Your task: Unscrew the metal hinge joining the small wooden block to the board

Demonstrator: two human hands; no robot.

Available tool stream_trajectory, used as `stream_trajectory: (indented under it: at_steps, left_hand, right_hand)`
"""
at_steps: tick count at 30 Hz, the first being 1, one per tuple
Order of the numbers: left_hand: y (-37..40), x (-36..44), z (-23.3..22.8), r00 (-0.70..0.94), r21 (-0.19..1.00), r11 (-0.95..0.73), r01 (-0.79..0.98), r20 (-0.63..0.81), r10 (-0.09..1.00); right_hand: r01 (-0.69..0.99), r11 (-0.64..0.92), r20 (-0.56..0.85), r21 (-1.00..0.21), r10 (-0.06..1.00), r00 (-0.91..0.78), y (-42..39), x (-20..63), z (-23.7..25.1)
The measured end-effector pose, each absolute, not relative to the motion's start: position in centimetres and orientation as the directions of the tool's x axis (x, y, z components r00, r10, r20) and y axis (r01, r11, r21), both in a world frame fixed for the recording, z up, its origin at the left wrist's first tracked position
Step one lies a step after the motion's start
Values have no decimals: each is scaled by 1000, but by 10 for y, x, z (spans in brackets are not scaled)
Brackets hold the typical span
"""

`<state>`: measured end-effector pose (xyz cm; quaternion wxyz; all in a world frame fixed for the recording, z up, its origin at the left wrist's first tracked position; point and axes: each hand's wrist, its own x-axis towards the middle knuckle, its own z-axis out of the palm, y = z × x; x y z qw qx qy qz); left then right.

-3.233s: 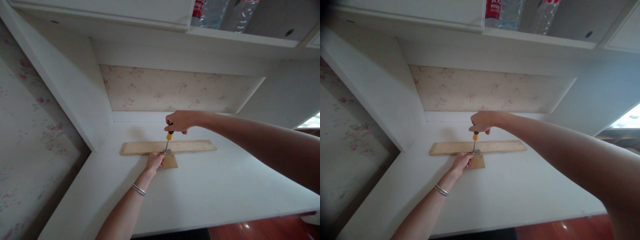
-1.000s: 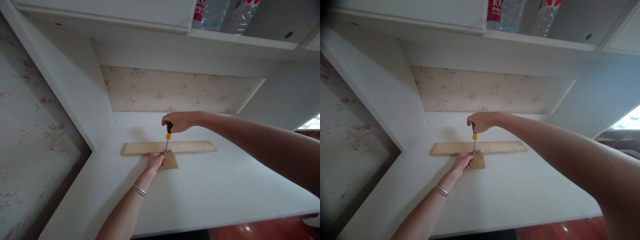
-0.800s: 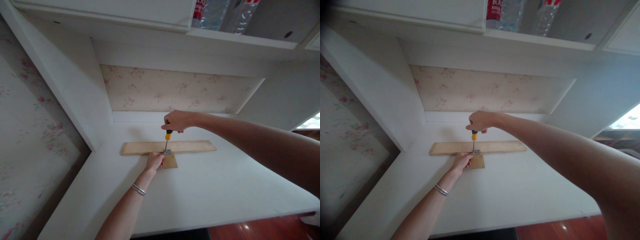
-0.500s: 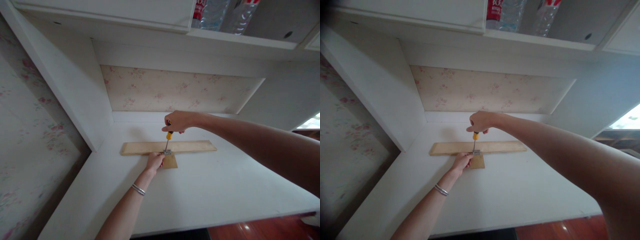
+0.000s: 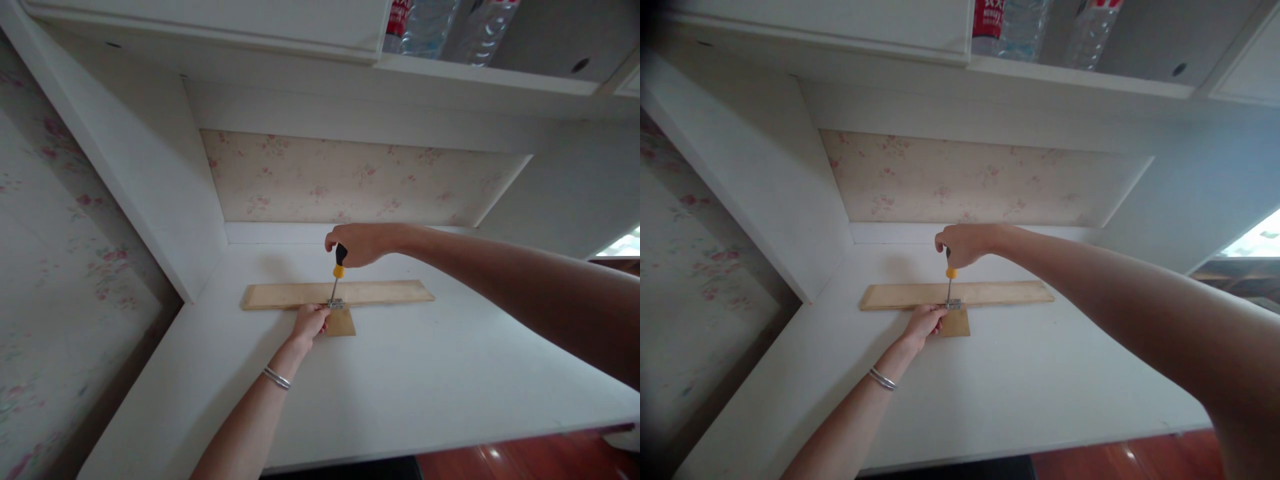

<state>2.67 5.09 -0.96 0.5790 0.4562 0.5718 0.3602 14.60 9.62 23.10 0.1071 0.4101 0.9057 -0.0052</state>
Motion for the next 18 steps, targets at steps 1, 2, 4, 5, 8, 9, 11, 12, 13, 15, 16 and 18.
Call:
stream_trajectory:
  at_steps: [1, 2, 4, 5, 8, 9, 11, 12, 13, 15, 16, 18]
  left_hand:
    - [51, 27, -9, 87, 939, 326, 105, -336, 938]
    - [51, 27, -9, 87, 939, 328, 106, -337, 937]
    - [51, 27, -8, 89, 938, 331, 106, -340, 936]
    - [51, 27, -8, 88, 937, 332, 106, -342, 936]
    - [51, 27, -7, 85, 935, 337, 110, -346, 934]
    - [51, 27, -7, 84, 935, 338, 110, -348, 934]
    - [51, 28, -7, 81, 934, 339, 111, -349, 934]
    - [51, 28, -7, 82, 935, 338, 111, -348, 934]
    - [50, 28, -8, 83, 935, 336, 111, -345, 935]
    - [50, 28, -8, 87, 938, 330, 109, -340, 937]
    - [50, 28, -8, 90, 939, 327, 109, -336, 937]
    - [50, 27, -8, 95, 941, 322, 108, -332, 939]
  right_hand:
    - [762, 644, -205, 71, 757, -621, 95, 145, 232]
    - [797, 600, -231, 58, 785, -574, 94, 144, 232]
    - [856, 515, -294, 41, 825, -483, 93, 143, 234]
    - [861, 506, -310, 38, 826, -471, 93, 143, 234]
    - [808, 587, -271, 52, 787, -555, 93, 145, 235]
    - [802, 595, -264, 46, 782, -565, 93, 145, 236]
    - [846, 533, -308, -6, 804, -508, 93, 147, 237]
    - [876, 481, -343, -30, 818, -461, 93, 147, 237]
    - [899, 436, -372, -45, 828, -421, 92, 148, 238]
    - [911, 411, -389, -49, 832, -396, 91, 148, 240]
    - [903, 429, -381, -36, 829, -409, 91, 148, 240]
    - [886, 461, -374, -35, 816, -440, 90, 149, 241]
